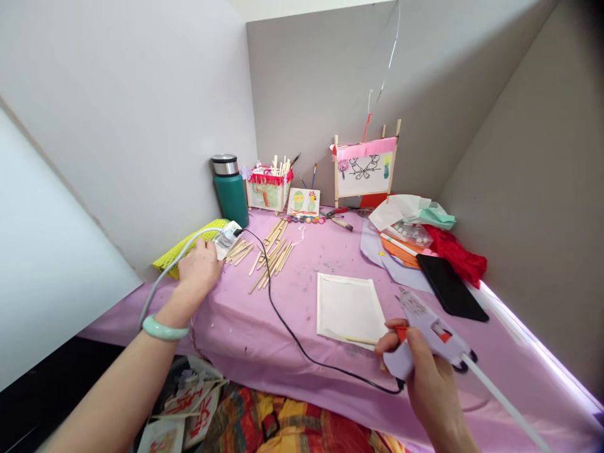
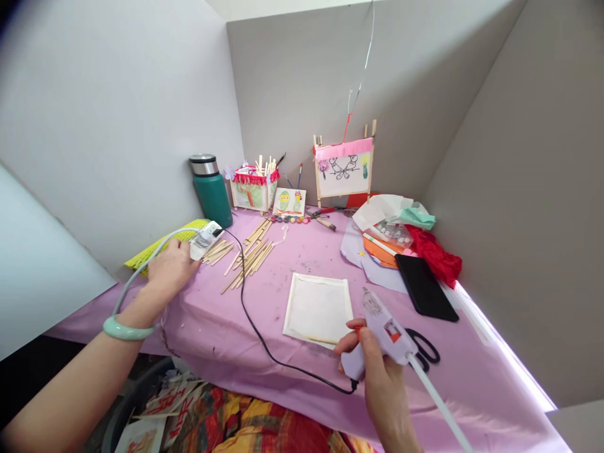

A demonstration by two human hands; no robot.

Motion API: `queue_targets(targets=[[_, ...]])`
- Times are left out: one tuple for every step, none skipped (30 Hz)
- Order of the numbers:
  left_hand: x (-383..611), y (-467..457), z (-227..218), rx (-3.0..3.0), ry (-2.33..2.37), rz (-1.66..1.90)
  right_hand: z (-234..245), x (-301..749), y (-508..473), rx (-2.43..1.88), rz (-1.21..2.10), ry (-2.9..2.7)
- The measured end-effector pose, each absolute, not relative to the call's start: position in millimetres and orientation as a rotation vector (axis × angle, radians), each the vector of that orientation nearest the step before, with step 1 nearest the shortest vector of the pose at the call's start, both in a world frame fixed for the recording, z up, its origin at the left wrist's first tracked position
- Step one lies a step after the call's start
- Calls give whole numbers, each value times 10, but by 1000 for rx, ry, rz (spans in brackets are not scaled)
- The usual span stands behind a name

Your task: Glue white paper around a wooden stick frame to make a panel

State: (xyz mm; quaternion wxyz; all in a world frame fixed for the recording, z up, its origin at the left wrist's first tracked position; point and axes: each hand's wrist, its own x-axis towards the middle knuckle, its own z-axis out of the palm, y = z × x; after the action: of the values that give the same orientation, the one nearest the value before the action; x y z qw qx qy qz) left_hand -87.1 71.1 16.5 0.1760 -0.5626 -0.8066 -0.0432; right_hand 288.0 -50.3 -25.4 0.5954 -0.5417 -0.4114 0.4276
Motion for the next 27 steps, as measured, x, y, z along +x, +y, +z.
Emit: queue_targets(targets=[[-892,723,182,-1611,-2283,-111,-255,2878,-504,-1259,996,-960],[-909,731,196,-1615,-2287,-104,-254,2877,-506,-1259,999,-965],[-920,737,207,-1606,-2294,-100,-252,2876,-508,-1260,999,-970],[-923,743,213,-1591,-2302,-98,-249,2874,-510,-1260,998,-975],[-918,748,214,-1578,-2308,-95,-246,2873,-511,-1259,997,-979],[-907,754,210,-1574,-2310,-92,-244,2871,-513,-1260,995,-980],[-889,762,204,-1578,-2310,-90,-243,2869,-513,-1262,994,-979],[-868,771,196,-1589,-2303,-92,-243,2867,-514,-1264,995,-979],[-846,784,188,-1602,-2293,-96,-245,2865,-514,-1266,998,-981],[-826,798,180,-1613,-2282,-100,-248,2864,-514,-1268,1003,-983],[-810,816,174,-1622,-2273,-104,-253,2864,-514,-1267,1012,-984],[-801,835,170,-1622,-2273,-105,-259,2865,-515,-1263,1023,-984],[-799,854,167,-1617,-2278,-105,-265,2868,-516,-1257,1035,-984],[-804,872,166,-1610,-2284,-108,-271,2871,-517,-1251,1044,-982],[-815,887,165,-1603,-2288,-111,-275,2875,-518,-1248,1049,-981],[-830,898,165,-1600,-2290,-115,-278,2880,-520,-1248,1048,-983],[-846,903,165,-1603,-2291,-116,-280,2885,-522,-1253,1043,-988],[-862,902,165,-1612,-2290,-115,-280,2890,-525,-1258,1034,-995],[-875,896,166,-1627,-2290,-111,-280,2897,-529,-1261,1025,-999],[-883,883,168,-1642,-2288,-107,-280,2906,-535,-1262,1019,-1000],[-885,864,170,-1656,-2284,-106,-282,2917,-542,-1262,1015,-996],[-883,840,175,-1665,-2279,-112,-285,2931,-553,-1260,1008,-984],[-878,811,181,-1667,-2277,-121,-290,2949,-567,-1259,1009,-975],[-872,776,189,-1677,-2269,-133,-299,2970,-585,-1263,1015,-969],[-867,738,198,-1695,-2255,-151,-309,2994,-606,-1271,1022,-966],[-866,699,208,-1728,-2235,-169,-320,3016,-630,-1280,1028,-963],[-870,659,218,-1778,-2203,-193,-330,3036,-657,-1287,1035,-960]])
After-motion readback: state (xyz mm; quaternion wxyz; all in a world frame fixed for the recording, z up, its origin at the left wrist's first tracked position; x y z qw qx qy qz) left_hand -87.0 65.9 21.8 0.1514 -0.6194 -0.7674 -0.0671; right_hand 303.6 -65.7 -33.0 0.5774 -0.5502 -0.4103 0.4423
